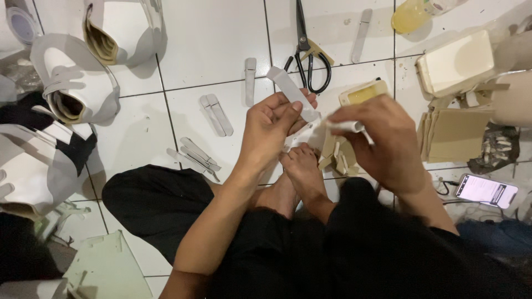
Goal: The person sits on the floor and assembles white plastic components, then applies a yellowish substance to a white shoe-like object using a brush. The person handles the plastic parts and the shoe-like object while seated.
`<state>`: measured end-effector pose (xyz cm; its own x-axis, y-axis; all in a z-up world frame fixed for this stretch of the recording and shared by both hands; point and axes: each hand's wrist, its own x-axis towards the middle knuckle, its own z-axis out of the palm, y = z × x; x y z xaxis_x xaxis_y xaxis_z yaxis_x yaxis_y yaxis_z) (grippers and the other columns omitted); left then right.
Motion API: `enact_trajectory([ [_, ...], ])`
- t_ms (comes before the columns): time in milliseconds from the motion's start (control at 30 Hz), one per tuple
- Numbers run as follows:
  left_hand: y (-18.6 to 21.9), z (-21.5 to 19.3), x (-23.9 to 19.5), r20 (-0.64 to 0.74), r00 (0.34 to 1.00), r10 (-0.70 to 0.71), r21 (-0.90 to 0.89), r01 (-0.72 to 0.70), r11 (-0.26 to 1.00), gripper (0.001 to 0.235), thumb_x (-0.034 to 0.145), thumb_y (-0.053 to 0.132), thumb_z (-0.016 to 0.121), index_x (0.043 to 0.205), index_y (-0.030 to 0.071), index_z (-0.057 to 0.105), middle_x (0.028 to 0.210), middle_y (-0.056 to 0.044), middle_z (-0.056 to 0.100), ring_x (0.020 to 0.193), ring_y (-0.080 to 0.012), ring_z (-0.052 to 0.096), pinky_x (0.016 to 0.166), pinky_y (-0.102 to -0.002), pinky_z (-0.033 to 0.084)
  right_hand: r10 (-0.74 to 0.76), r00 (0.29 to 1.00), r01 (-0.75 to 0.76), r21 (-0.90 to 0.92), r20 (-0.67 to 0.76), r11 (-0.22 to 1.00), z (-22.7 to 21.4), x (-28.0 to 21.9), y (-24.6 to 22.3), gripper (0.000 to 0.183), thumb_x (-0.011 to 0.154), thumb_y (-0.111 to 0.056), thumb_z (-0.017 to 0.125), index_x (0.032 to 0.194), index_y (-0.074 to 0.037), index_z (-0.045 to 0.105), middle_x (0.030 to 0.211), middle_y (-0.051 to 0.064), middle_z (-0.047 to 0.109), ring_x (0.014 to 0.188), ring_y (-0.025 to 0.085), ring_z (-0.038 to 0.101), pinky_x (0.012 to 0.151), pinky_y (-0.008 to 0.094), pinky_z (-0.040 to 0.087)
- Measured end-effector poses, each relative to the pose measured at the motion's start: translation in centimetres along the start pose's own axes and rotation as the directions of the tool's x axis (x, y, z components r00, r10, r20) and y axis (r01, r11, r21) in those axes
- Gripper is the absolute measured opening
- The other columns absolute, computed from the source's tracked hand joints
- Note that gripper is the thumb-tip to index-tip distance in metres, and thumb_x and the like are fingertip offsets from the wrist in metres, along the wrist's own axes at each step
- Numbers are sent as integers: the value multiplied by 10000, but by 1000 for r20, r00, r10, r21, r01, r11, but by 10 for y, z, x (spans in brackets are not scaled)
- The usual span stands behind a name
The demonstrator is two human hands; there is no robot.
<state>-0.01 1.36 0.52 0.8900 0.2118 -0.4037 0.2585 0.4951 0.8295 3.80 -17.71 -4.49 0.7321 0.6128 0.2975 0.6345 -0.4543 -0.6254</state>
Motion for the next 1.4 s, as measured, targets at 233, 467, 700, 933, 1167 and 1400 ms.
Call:
enact_trajectory([
  [233, -1, 1, -2, -24, 1000, 6, -63, -8, 998, 125, 907, 23, 571, 789, 18, 531, 772, -130, 653, 721, -87, 569, 656, -287, 576, -201, 977, 197, -68, -65, 978, 18, 12, -9, 140, 919, -140, 625, 1046, -200, 622, 1074, -87, 668, 809, 199, 571, 715, 331, 412],
  [467, -3, 0, 0, -26, 1000, 15, -79, -17, 997, 101, 900, 15, 566, 810, 19, 522, 826, -146, 664, 754, -108, 610, 675, -290, 585, 42, 993, -24, 156, -111, 987, -8, 9, -17, 100, 866, -120, 724, 954, -150, 686, 978, -5, 698, 854, 234, 592, 806, 332, 436],
  [700, 11, 0, -6, -13, 1000, -24, -244, 21, 969, 115, 891, -6, 582, 791, 1, 526, 774, -139, 655, 702, -136, 662, 680, -337, 597, 91, 988, -64, 205, -126, 977, 10, 5, -9, 76, 884, -162, 703, 953, -132, 699, 941, 2, 699, 848, 239, 594, 839, 334, 455],
  [933, -6, 0, 4, 61, 998, -10, -197, 22, 980, 155, 904, 6, 587, 765, 19, 519, 762, -118, 626, 706, -127, 624, 622, -273, 592, 124, 967, -57, 285, -222, 957, 1, 15, -19, 36, 909, -99, 678, 944, -96, 683, 974, 49, 688, 905, 253, 620, 856, 321, 452],
  [1167, -15, -32, 38, 84, 996, 36, -21, -35, 999, 319, 914, 62, 597, 1169, -91, 480, 1080, -305, 632, 953, -343, 670, 824, -449, 570, 222, 975, -219, 166, -1, 962, 35, -20, 16, 80, 854, -147, 709, 929, -175, 706, 879, 12, 693, 852, 269, 590, 829, 353, 422],
  [1400, -57, -49, 130, 57, 960, -273, 133, 264, 955, 235, 835, 72, 637, 991, 18, 470, 665, -83, 517, 505, -102, 479, 856, -376, 625, 397, 915, -389, 102, -73, 915, 8, -9, -5, 155, 887, 36, 636, 996, -74, 649, 977, 38, 658, 918, 239, 578, 750, 330, 446],
])
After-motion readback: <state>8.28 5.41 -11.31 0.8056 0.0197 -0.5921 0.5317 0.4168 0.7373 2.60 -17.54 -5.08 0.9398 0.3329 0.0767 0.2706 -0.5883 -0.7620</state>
